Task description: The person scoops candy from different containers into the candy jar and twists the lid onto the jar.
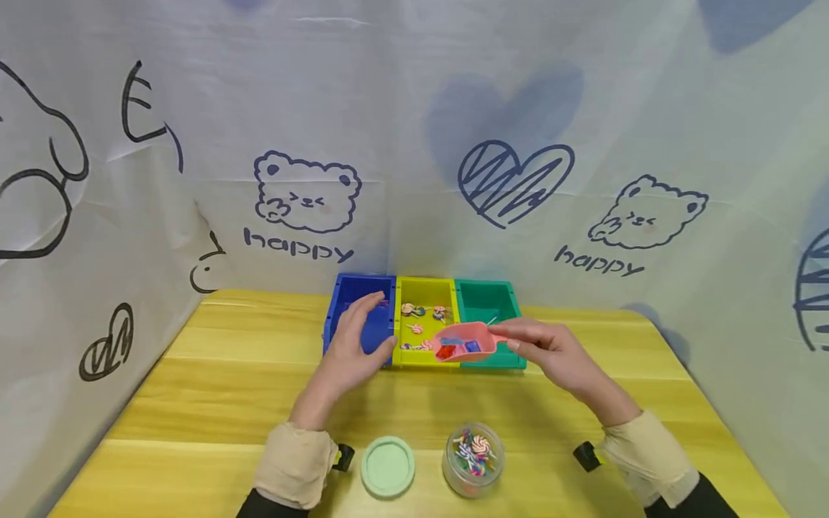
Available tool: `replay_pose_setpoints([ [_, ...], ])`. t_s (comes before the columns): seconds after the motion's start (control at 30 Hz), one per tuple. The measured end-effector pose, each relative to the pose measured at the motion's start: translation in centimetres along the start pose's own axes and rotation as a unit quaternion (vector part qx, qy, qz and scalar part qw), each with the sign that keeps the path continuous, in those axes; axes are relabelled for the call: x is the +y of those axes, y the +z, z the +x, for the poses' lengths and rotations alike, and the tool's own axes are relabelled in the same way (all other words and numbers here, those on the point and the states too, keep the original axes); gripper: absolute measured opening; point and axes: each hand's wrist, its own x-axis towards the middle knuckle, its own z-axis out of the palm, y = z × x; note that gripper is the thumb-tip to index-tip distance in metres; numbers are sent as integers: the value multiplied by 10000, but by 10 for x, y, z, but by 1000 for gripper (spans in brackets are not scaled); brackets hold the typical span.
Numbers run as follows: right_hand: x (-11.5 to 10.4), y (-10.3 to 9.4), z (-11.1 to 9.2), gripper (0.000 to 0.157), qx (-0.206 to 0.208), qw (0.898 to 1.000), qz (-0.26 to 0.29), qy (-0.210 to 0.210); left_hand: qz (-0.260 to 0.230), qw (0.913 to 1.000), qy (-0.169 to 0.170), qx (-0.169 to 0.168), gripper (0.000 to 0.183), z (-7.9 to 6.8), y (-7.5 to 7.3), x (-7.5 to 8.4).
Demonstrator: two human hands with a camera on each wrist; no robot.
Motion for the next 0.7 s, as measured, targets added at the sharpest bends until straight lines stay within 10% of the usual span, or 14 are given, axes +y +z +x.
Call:
replay_pose_setpoints([
  [0.27, 3, 4, -45, 31, -179, 9994, 234, 185, -537, 9872, 340, -1465, 74, -28, 25, 17],
  [0.7, 14, 4, -86, 31, -757, 9967, 262, 103, -592, 9355, -25, -3483, 84, -66, 59, 32],
])
